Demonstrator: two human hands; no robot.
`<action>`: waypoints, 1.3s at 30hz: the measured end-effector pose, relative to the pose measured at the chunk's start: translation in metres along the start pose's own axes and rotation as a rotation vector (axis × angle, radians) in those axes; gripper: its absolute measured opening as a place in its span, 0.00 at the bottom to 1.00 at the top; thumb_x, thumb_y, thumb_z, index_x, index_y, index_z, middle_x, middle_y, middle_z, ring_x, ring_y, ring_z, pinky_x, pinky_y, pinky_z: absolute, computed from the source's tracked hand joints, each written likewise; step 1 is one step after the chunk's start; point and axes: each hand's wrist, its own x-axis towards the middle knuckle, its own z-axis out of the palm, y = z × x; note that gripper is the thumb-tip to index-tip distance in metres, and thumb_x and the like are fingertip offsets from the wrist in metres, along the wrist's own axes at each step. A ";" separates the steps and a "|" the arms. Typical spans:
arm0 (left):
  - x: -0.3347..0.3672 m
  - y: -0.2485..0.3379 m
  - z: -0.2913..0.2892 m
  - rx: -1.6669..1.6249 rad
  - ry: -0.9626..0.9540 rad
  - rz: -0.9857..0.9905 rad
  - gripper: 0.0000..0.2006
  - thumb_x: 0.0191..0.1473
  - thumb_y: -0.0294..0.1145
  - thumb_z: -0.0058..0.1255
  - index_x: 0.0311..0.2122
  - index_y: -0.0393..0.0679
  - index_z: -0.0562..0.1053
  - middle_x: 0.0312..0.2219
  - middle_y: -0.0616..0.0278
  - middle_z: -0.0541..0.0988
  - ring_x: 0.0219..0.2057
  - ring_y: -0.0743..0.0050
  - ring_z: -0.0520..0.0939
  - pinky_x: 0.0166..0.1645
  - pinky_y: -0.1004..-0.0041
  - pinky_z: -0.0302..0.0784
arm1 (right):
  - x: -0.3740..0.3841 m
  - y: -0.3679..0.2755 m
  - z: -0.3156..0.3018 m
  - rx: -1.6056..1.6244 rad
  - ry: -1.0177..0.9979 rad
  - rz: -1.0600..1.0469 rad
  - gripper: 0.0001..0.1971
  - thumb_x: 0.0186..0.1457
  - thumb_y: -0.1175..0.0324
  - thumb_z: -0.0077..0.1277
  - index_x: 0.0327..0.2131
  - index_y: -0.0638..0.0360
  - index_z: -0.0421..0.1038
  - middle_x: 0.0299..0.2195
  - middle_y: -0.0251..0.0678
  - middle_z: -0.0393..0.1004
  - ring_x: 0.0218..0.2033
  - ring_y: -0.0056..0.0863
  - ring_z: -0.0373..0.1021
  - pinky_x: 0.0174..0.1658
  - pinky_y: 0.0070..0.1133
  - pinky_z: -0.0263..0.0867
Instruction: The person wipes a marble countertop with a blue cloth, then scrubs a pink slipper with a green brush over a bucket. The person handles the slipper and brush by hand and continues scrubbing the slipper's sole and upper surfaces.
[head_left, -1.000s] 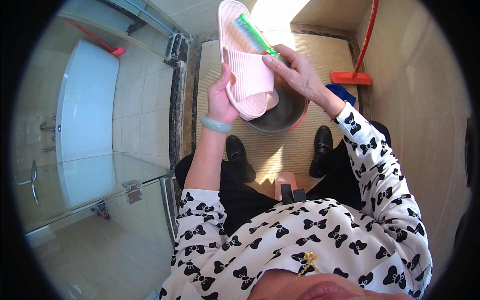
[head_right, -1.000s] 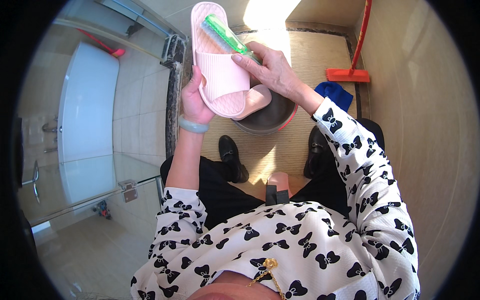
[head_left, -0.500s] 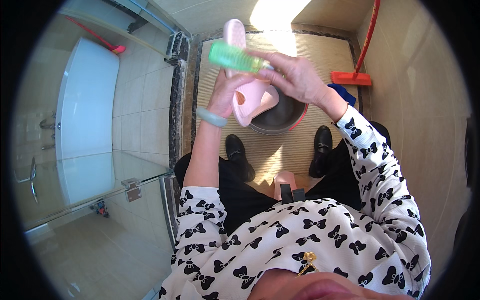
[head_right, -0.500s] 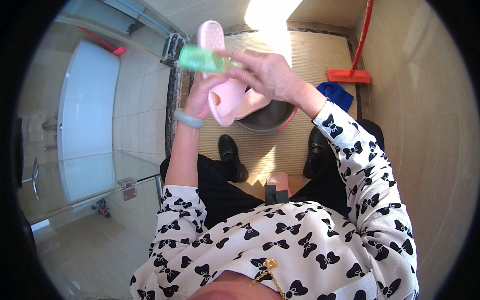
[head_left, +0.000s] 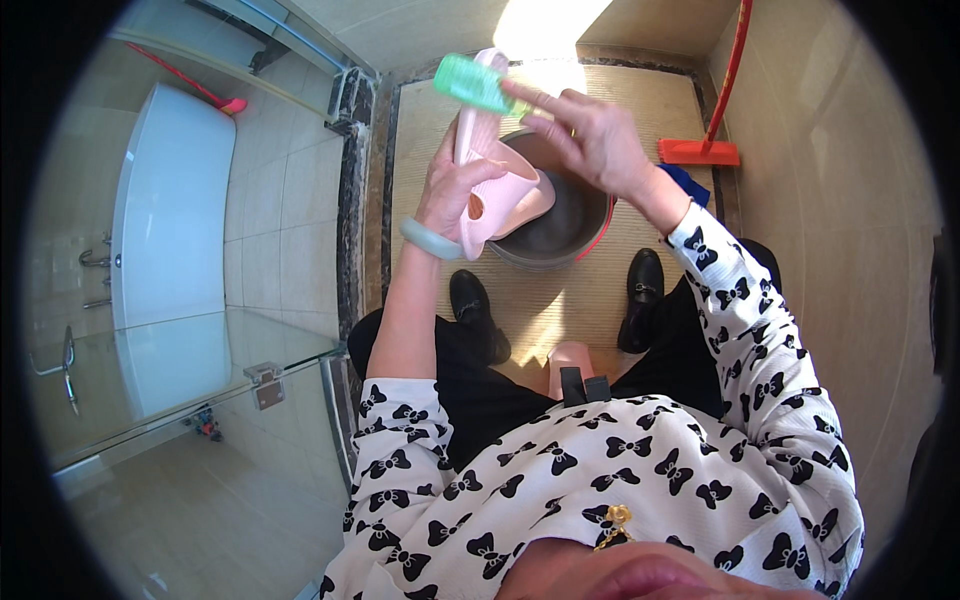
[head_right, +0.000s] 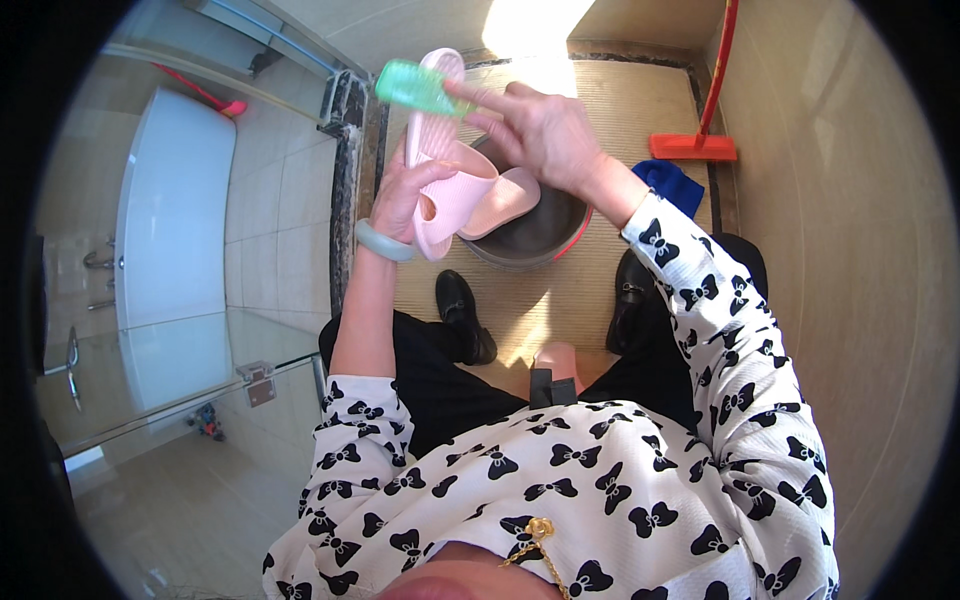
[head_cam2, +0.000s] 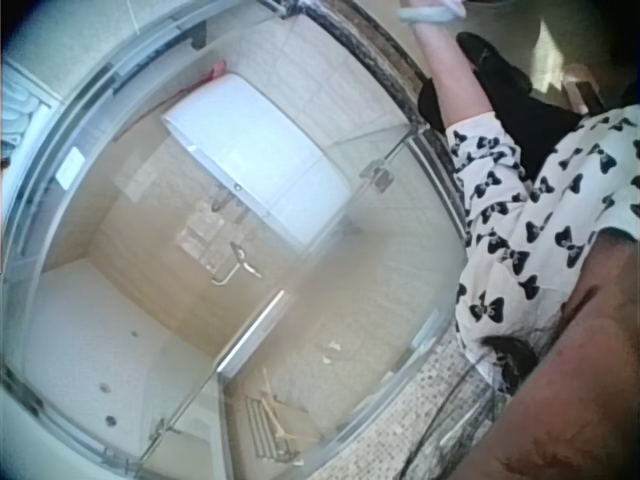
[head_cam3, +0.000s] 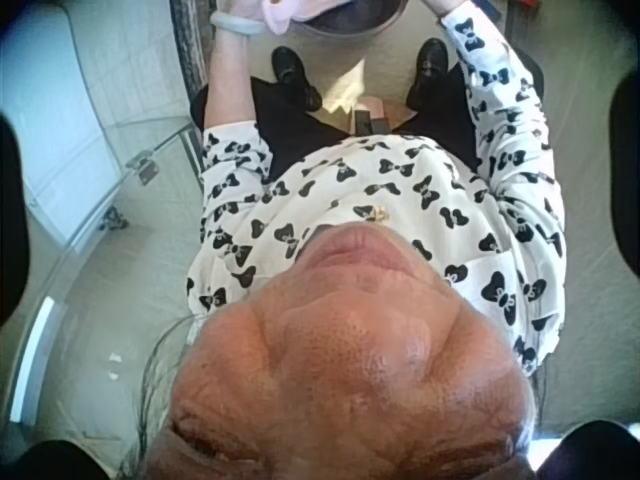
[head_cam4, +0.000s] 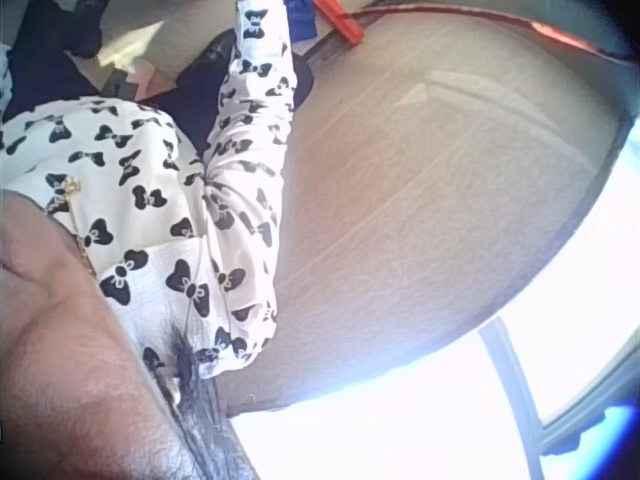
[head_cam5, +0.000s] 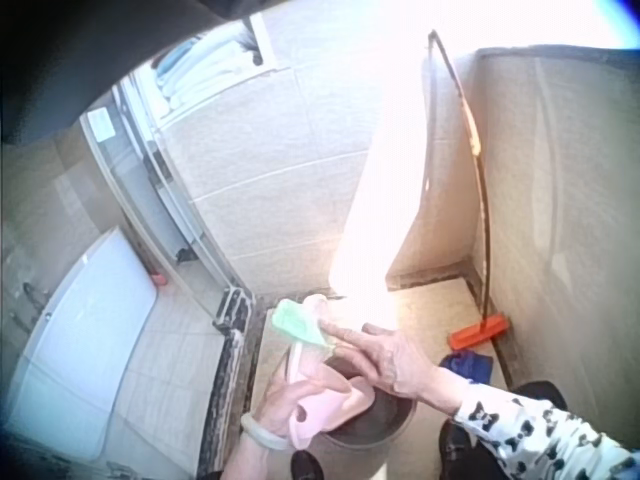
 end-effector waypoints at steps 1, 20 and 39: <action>-0.001 0.002 0.000 -0.030 -0.045 -0.037 0.35 0.42 0.20 0.53 0.60 0.38 0.60 0.45 0.56 0.72 0.44 0.69 0.77 0.51 0.72 0.73 | 0.000 0.001 0.000 0.031 0.016 0.023 0.20 0.60 0.62 0.51 0.56 0.38 0.69 0.23 0.39 0.72 0.18 0.27 0.65 0.25 0.24 0.64; -0.020 0.013 -0.006 -0.371 -0.213 -0.163 0.35 0.48 0.38 0.46 0.59 0.27 0.56 0.50 0.41 0.71 0.48 0.53 0.77 0.56 0.62 0.72 | 0.008 0.025 -0.011 -0.113 0.169 0.013 0.19 0.60 0.58 0.50 0.55 0.35 0.69 0.17 0.35 0.67 0.16 0.25 0.63 0.22 0.24 0.62; 0.001 0.004 -0.001 0.169 0.035 0.051 0.38 0.42 0.31 0.60 0.60 0.37 0.58 0.40 0.54 0.73 0.39 0.69 0.77 0.41 0.74 0.74 | -0.002 0.007 -0.002 0.235 0.044 0.184 0.20 0.60 0.60 0.51 0.56 0.41 0.69 0.19 0.31 0.67 0.19 0.17 0.57 0.25 0.19 0.58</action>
